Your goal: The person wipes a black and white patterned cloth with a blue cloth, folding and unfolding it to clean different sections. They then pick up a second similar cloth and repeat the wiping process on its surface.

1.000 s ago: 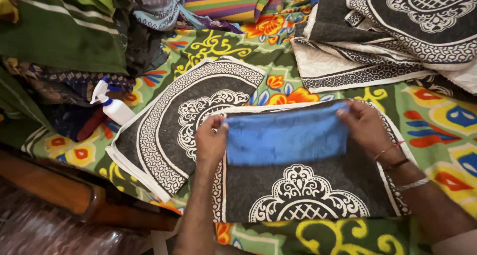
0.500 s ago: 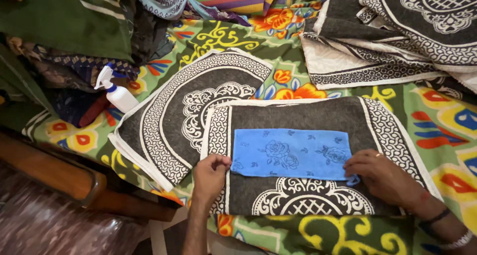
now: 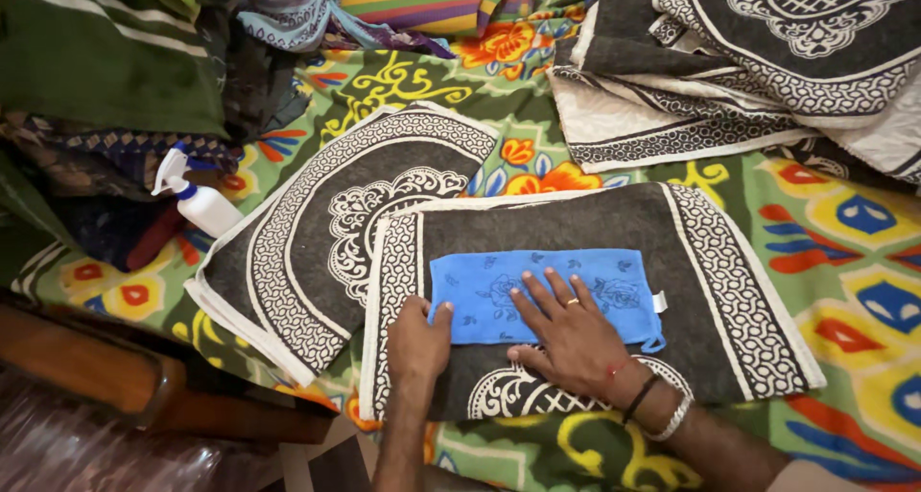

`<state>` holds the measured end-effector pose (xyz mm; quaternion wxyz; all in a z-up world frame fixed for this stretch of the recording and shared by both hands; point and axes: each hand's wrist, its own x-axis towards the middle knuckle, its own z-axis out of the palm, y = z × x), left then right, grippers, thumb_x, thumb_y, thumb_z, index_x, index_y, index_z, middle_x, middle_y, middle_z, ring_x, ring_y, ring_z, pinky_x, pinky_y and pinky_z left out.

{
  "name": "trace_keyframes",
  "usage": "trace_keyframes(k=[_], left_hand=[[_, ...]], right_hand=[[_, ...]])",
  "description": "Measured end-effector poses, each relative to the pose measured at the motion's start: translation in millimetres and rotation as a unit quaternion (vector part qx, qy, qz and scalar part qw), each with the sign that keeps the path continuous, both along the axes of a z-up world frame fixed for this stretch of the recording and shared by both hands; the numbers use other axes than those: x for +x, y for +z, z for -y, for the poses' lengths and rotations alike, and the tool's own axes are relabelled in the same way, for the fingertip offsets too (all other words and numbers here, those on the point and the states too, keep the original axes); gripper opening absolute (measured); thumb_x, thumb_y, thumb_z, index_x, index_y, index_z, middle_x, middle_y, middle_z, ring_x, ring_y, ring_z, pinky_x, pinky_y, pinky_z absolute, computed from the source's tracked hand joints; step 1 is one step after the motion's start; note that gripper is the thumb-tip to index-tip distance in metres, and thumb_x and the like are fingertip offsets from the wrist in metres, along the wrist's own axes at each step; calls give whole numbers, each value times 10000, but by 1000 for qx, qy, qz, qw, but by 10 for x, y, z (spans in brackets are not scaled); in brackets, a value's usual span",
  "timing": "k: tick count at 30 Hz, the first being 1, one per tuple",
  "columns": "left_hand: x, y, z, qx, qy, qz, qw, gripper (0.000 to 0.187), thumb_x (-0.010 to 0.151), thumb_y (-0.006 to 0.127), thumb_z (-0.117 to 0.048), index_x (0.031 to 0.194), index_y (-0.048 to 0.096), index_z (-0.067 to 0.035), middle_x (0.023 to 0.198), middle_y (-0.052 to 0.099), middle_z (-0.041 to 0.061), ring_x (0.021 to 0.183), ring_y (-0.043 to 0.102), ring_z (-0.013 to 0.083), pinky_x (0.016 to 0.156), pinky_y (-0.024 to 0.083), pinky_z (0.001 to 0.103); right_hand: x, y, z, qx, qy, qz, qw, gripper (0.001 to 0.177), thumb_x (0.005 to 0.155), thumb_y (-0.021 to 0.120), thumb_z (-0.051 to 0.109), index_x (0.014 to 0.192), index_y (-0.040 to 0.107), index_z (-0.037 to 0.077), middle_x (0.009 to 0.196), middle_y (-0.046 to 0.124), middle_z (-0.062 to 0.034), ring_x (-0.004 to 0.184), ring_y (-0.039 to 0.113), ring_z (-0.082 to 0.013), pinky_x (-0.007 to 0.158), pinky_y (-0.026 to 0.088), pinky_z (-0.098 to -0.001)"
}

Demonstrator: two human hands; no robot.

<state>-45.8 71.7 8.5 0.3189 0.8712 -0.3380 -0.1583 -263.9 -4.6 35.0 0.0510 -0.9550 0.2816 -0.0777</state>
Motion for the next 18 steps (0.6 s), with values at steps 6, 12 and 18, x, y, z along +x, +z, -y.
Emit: trace_keyframes(k=[6,12,18], left_hand=[[-179,238,-17,-255,-25,-52,965,292,883,739,-275,990,683,-8,860,761,166,794,748,280,723,571,379],[-1000,442,257,-287,-186,-37,939,310,887,716,-225,1161,723,-78,1057,754,203,935,741,374,804,578,420],[-1549,430,163,-188,-472,38,860,319,886,726,-221,1159,716,-57,1096,683,189,1049,645,385,919,517,493]], right_hand=[[-182,-404,278,56,50,166,983,664,1055,502,453,1543,406,14,1598,422,-222,1513,343,-418,1213,219,-536],[-638,-502,593,610,-192,478,603,604,989,474,478,1397,567,44,1196,749,-135,973,720,-200,870,597,-358],[-844,-470,739,497,-269,434,701,437,932,692,163,1303,661,-67,1001,749,-135,797,684,-141,656,560,-302]])
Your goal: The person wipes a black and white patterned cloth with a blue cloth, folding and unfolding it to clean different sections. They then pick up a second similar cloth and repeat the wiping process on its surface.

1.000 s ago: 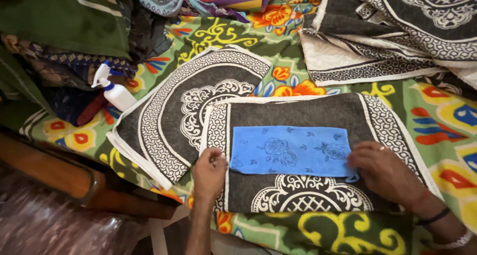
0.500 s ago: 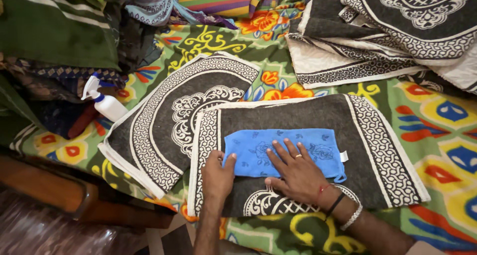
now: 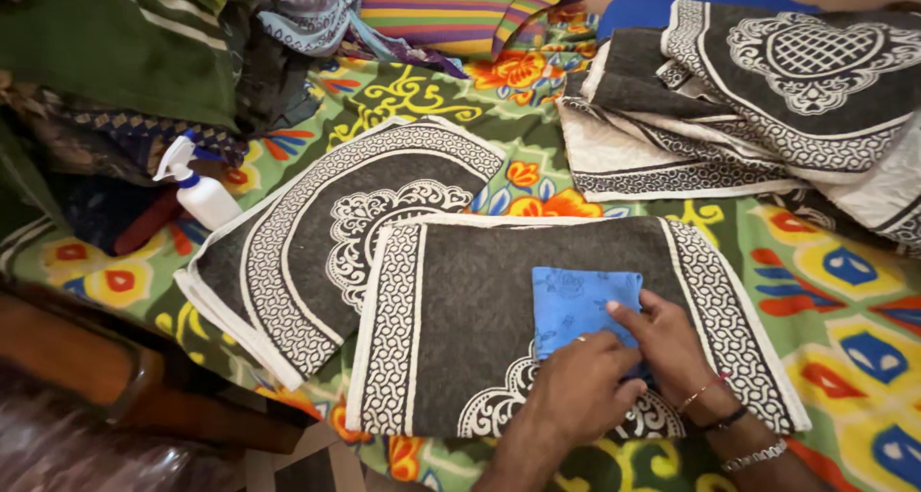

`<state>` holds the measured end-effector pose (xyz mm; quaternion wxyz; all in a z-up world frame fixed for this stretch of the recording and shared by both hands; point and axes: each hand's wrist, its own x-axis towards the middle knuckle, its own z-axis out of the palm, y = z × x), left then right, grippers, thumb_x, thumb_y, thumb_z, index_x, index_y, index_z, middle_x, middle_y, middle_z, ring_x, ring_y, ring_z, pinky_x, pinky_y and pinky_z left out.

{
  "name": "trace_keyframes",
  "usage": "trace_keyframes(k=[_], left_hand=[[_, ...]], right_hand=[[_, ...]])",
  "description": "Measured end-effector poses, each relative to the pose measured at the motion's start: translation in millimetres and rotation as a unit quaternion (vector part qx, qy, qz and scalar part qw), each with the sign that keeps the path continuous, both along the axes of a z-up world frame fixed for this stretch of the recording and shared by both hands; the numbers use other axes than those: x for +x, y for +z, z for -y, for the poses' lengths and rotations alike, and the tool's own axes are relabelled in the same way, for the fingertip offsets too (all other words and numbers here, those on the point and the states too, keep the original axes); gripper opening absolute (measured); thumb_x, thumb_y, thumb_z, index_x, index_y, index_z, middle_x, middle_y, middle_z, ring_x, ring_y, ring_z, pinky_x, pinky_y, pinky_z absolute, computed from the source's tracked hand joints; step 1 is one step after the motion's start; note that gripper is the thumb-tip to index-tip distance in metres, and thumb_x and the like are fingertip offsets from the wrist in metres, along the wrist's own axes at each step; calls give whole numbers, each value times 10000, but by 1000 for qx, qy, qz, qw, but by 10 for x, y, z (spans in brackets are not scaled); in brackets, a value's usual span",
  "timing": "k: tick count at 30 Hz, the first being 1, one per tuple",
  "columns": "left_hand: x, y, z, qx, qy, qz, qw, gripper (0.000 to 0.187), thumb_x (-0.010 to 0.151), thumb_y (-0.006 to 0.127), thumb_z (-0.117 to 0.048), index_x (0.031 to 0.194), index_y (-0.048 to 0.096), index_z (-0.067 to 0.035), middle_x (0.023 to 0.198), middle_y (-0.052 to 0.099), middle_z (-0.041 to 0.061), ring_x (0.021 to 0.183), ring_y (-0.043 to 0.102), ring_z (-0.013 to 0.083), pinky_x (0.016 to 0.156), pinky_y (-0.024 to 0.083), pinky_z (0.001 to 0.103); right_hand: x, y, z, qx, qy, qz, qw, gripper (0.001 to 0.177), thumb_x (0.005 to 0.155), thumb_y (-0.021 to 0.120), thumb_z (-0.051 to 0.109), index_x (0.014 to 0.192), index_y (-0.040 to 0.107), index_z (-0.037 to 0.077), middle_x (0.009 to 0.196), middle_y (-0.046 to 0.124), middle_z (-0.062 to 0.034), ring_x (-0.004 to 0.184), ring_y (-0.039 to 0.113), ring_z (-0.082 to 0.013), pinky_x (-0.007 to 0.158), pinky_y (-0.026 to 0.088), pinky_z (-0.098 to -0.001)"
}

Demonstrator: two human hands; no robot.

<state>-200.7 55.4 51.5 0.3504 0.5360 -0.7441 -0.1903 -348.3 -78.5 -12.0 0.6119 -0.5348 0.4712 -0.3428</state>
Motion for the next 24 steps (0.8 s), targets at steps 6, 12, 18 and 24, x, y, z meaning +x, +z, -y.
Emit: trace_keyframes(k=[6,12,18,24], left_hand=[[514,-246,17,-82,174,-60,980,273,893,712,-144,1149,720,-48,1131,717,150,1041,678,373,912,542,458],[548,-402,-31,-29,232,-98,967,438,844,774,-194,1236,666,-33,1154,674,201,1060,645,407,900,532,474],[400,-341,-126,18,180,16,983,411,815,807,-209,1196,706,-93,1108,613,184,1065,584,384,897,481,509],[610,-403,-140,-9,219,13,976,399,840,790,-230,1200,709,-80,1178,614,181,1125,582,356,962,476,493]], right_hand=[[4,127,-5,-79,-17,-47,996,631,870,705,77,1460,492,9,981,801,-121,812,728,-124,692,572,-250],[-34,207,-49,-277,-70,-126,950,686,849,709,65,1495,477,45,1334,639,-140,1057,676,-184,813,573,-299],[-77,177,-93,-388,-44,-358,848,462,906,732,232,1348,639,137,1309,683,-138,1168,681,-312,1027,555,-393],[296,457,-476,-583,77,-345,731,793,761,736,574,1406,537,157,1518,418,-246,1406,351,-533,1120,294,-655]])
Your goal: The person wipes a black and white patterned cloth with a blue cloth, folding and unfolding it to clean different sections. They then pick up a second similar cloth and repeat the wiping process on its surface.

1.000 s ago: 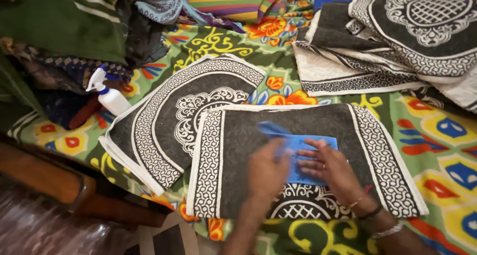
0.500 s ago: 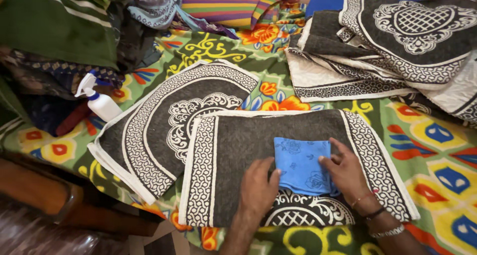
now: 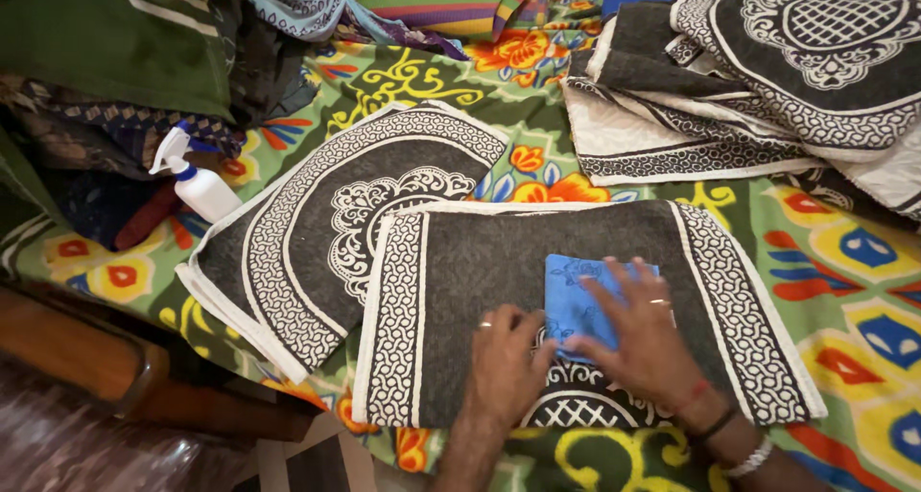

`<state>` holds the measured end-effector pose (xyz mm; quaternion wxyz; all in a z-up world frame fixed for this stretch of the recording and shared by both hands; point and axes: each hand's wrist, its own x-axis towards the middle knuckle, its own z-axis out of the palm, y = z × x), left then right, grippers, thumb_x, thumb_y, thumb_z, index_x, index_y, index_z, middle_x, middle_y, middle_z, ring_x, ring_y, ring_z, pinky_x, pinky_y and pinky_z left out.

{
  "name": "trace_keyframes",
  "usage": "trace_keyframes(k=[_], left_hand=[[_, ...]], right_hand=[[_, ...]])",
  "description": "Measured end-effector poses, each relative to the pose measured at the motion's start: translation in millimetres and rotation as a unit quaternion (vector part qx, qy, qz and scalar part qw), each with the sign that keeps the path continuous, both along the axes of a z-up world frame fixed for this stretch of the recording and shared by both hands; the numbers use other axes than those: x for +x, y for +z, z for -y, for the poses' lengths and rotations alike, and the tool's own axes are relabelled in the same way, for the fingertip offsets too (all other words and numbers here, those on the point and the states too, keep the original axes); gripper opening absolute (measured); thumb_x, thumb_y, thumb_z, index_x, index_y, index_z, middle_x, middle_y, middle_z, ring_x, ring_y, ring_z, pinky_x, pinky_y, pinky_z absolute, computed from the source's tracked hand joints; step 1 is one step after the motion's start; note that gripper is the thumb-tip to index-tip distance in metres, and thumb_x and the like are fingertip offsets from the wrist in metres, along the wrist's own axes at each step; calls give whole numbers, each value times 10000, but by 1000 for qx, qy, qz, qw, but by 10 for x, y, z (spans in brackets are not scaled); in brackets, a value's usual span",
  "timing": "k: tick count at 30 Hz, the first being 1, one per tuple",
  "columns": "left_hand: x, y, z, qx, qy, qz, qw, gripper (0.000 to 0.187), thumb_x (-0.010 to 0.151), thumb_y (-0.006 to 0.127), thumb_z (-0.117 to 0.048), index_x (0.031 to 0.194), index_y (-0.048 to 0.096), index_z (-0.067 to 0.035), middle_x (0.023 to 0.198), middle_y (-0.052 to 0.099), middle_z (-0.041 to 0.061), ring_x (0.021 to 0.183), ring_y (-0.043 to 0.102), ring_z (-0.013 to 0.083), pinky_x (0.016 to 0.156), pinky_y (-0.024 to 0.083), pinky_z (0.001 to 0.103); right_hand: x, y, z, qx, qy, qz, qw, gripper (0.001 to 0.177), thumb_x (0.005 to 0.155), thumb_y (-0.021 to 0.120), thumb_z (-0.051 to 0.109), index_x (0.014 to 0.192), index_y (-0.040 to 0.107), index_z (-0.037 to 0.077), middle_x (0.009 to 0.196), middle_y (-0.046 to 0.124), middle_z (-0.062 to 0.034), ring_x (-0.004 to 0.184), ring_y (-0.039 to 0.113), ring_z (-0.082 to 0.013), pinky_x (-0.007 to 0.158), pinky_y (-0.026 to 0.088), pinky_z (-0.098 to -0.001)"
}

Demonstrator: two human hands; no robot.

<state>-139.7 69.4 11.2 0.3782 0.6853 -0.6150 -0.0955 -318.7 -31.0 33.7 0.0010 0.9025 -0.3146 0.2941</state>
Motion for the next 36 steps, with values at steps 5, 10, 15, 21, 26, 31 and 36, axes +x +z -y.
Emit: trace_keyframes(k=[5,10,15,21,26,31,36], left_hand=[[396,48,-88,-15,108,169,980,466,853,746,-319,1240,694,-66,1364,583,205,1311,509,399,1089,378,561],[770,-48,-297,38,167,192,966,602,911,645,-474,1363,608,-78,1461,503,231,1382,402,431,1120,286,587],[773,-201,-379,43,177,201,962,641,929,575,-490,1418,551,-76,1493,462,245,1413,357,426,1152,218,583],[916,-413,-373,-58,170,84,980,672,848,570,-177,1464,413,41,1496,493,273,1417,417,435,1207,256,536],[1031,-428,-449,-110,170,-85,975,648,821,580,-8,1447,421,34,1409,550,305,1306,529,465,1117,416,524],[1033,-467,-446,-101,164,13,981,673,747,581,34,1401,427,57,1402,519,338,1321,498,486,1136,385,539],[900,-352,-496,-107,188,137,967,557,791,587,-78,1338,563,20,1403,568,272,1365,498,453,1198,326,566]], right_hand=[[310,98,-92,100,-79,-275,953,1044,686,621,855,1563,381,341,1653,232,-159,1466,235,-531,1065,225,-749],[148,-321,259,57,-55,-184,980,789,729,695,555,1467,510,349,1571,466,-86,1393,461,-416,1071,410,-598],[135,-238,490,227,-152,35,961,483,893,652,51,1345,700,216,1302,734,-145,1238,693,-345,1042,547,-415],[922,218,-69,86,237,78,965,736,693,570,-97,1390,608,136,1450,597,-171,1381,533,-375,1158,388,-467],[1308,-180,-290,25,363,-155,918,767,708,635,-41,1461,524,53,1522,485,-171,1395,428,-426,1159,322,-515],[910,-143,426,-41,396,-133,908,471,811,626,120,1279,676,110,1382,642,-110,1308,584,-368,1101,460,-448],[750,122,1237,72,82,-99,989,293,1009,570,224,1248,715,136,1308,706,-125,1188,680,-308,1065,522,-409]])
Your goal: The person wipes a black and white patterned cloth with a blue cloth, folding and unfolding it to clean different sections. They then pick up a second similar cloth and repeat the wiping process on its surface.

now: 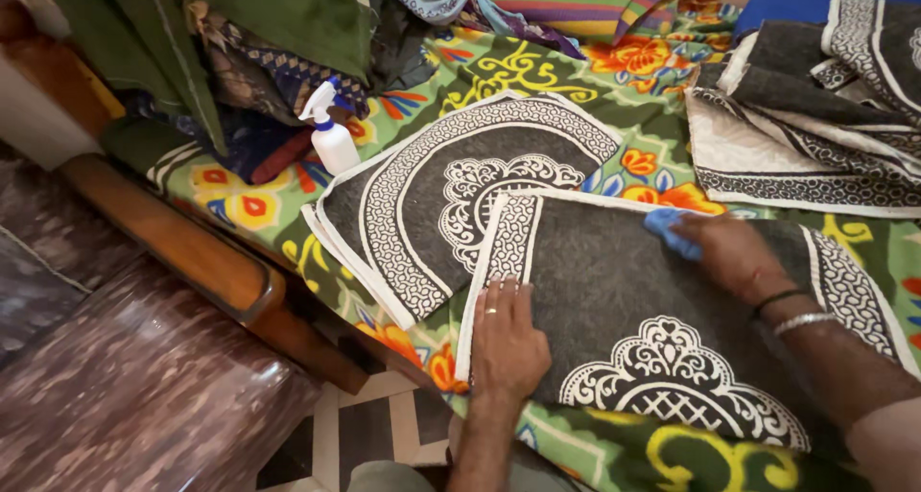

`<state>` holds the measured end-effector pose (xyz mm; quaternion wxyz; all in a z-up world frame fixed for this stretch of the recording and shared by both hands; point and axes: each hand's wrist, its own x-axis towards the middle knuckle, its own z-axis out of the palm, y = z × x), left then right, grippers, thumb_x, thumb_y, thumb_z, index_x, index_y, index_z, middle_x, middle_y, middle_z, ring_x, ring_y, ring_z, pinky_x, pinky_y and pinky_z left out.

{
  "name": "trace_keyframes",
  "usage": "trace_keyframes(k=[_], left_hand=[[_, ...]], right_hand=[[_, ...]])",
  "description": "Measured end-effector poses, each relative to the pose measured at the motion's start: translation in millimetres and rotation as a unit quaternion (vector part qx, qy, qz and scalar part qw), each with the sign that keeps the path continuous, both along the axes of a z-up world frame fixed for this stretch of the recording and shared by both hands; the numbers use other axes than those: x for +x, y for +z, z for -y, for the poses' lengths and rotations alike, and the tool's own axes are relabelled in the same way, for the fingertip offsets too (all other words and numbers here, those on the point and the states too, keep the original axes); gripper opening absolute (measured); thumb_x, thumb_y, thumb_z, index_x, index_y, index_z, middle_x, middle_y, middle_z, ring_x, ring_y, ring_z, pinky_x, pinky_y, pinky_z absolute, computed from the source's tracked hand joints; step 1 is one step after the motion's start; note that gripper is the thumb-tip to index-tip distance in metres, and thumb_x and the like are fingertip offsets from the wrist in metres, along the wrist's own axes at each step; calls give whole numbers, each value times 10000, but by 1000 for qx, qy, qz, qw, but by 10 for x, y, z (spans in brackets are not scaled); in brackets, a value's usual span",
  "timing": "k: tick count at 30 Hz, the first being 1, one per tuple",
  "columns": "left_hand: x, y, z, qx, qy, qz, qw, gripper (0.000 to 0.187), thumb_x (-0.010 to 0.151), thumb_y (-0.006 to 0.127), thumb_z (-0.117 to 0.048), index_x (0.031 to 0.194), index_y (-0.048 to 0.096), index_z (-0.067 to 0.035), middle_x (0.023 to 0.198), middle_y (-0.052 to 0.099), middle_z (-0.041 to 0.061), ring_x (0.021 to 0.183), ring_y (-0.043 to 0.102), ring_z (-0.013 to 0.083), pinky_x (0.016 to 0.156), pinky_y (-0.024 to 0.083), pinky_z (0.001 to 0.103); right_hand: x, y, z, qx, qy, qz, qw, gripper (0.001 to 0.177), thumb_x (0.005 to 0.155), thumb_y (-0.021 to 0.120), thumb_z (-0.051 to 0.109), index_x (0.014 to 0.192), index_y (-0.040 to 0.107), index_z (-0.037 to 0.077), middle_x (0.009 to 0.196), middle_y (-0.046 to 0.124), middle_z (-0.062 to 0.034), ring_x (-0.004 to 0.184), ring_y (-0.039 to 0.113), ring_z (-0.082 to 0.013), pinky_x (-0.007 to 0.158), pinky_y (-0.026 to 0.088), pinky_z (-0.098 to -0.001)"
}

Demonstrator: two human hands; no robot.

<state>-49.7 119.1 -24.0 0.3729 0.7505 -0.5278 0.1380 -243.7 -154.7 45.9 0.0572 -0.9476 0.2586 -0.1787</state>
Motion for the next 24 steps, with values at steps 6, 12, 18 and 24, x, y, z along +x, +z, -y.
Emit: trace_keyframes(k=[6,12,18,24], left_hand=[[-92,189,-85,51,-7,24,998,568,798,653,-264,1275,629,45,1402,538,298,1381,428,486,1190,212,628],[-52,261,-160,59,-8,5,998,561,818,663,-308,1308,654,-34,1430,529,269,1373,388,519,1172,198,654],[-82,246,-140,46,-2,6,999,565,824,643,-324,1323,659,-59,1448,534,249,1389,397,510,1185,206,646],[-85,212,-124,83,-3,-4,997,588,847,641,-348,1349,652,-43,1418,540,267,1381,416,502,1205,216,645]], right_hand=[[628,-399,-502,-45,214,64,974,668,605,667,75,1268,668,0,1313,626,-190,1242,562,-409,1067,435,-486],[717,-453,-356,-119,335,-34,934,458,807,642,96,1249,713,192,1452,602,-83,1230,588,-344,1051,462,-455],[849,214,291,-159,38,-199,966,509,913,592,81,1363,663,308,1429,639,20,1209,677,-277,1059,515,-395],[1305,-4,-765,-101,371,34,923,707,716,527,77,1406,593,218,1478,573,-146,1221,627,-355,1009,482,-432]])
